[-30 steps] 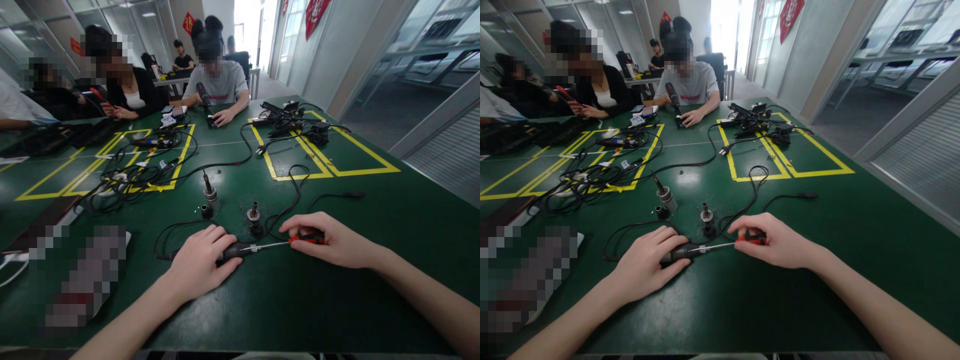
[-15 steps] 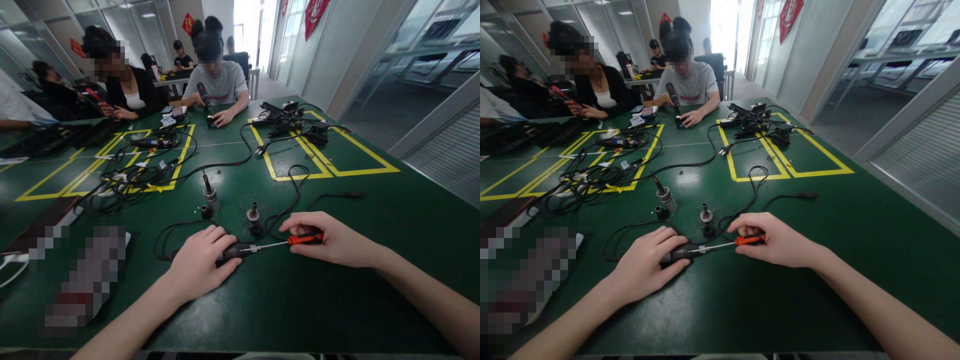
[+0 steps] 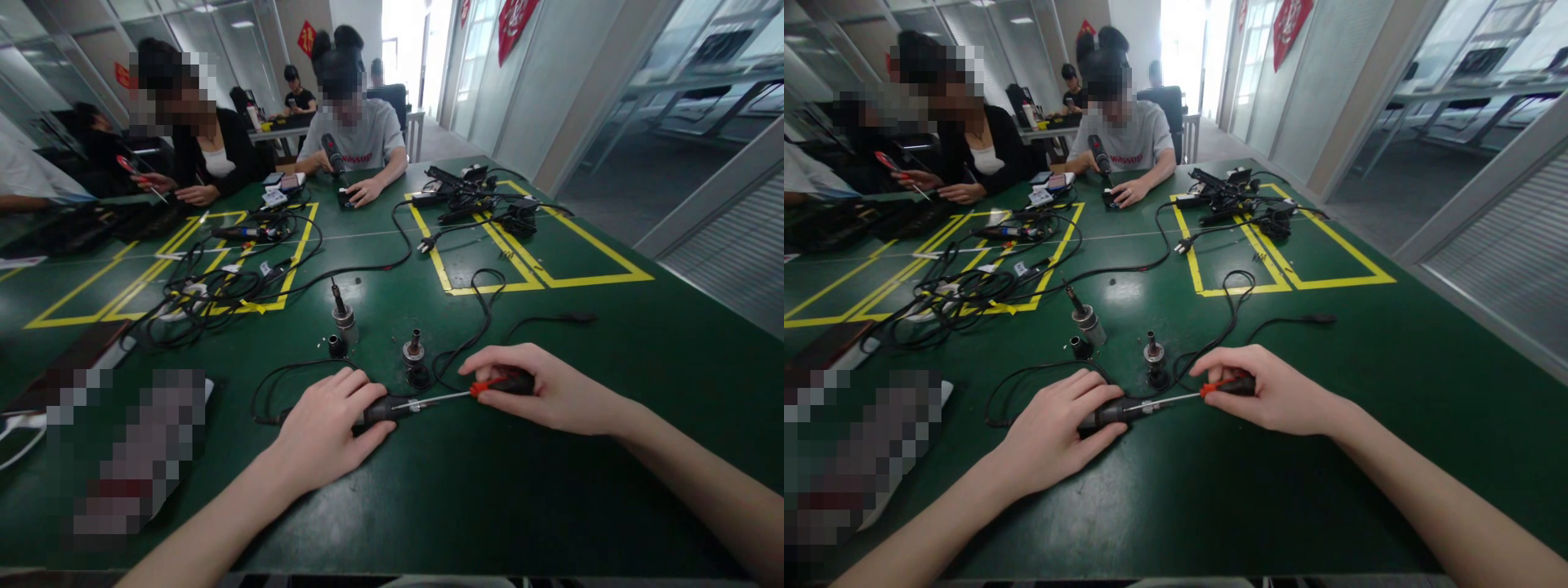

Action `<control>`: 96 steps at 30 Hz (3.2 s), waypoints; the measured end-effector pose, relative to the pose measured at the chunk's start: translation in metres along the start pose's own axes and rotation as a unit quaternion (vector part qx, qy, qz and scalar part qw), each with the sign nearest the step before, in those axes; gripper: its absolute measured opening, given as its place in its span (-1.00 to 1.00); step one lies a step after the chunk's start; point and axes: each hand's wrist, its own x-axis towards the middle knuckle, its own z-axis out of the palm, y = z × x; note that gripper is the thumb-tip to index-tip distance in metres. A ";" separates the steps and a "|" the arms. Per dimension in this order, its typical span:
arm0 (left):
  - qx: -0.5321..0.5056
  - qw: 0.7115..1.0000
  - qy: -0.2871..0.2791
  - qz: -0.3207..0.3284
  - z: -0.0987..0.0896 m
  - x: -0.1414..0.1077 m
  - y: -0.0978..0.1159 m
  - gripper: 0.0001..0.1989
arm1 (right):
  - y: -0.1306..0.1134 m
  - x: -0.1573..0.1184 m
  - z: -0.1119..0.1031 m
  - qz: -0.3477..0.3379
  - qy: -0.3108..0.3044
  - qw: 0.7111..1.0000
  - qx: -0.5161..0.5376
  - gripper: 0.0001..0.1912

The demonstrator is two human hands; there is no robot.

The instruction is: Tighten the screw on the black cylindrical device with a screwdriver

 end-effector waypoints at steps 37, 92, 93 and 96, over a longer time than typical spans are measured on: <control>0.004 1.000 0.006 0.003 0.002 0.001 -0.001 -0.78 | 0.000 -0.001 0.003 -0.001 -0.010 0.999 -0.030 -0.64; 0.004 1.000 -0.003 -0.001 0.000 0.001 0.000 -0.80 | -0.003 0.001 0.003 0.011 -0.016 1.000 0.001 -0.61; 0.004 1.000 -0.003 -0.001 0.000 0.001 0.000 -0.80 | -0.003 0.001 0.003 0.009 -0.012 1.000 -0.003 -0.61; 0.004 1.000 -0.002 -0.001 -0.001 0.001 0.000 -0.81 | -0.005 0.001 0.004 0.003 -0.009 1.000 -0.021 -0.62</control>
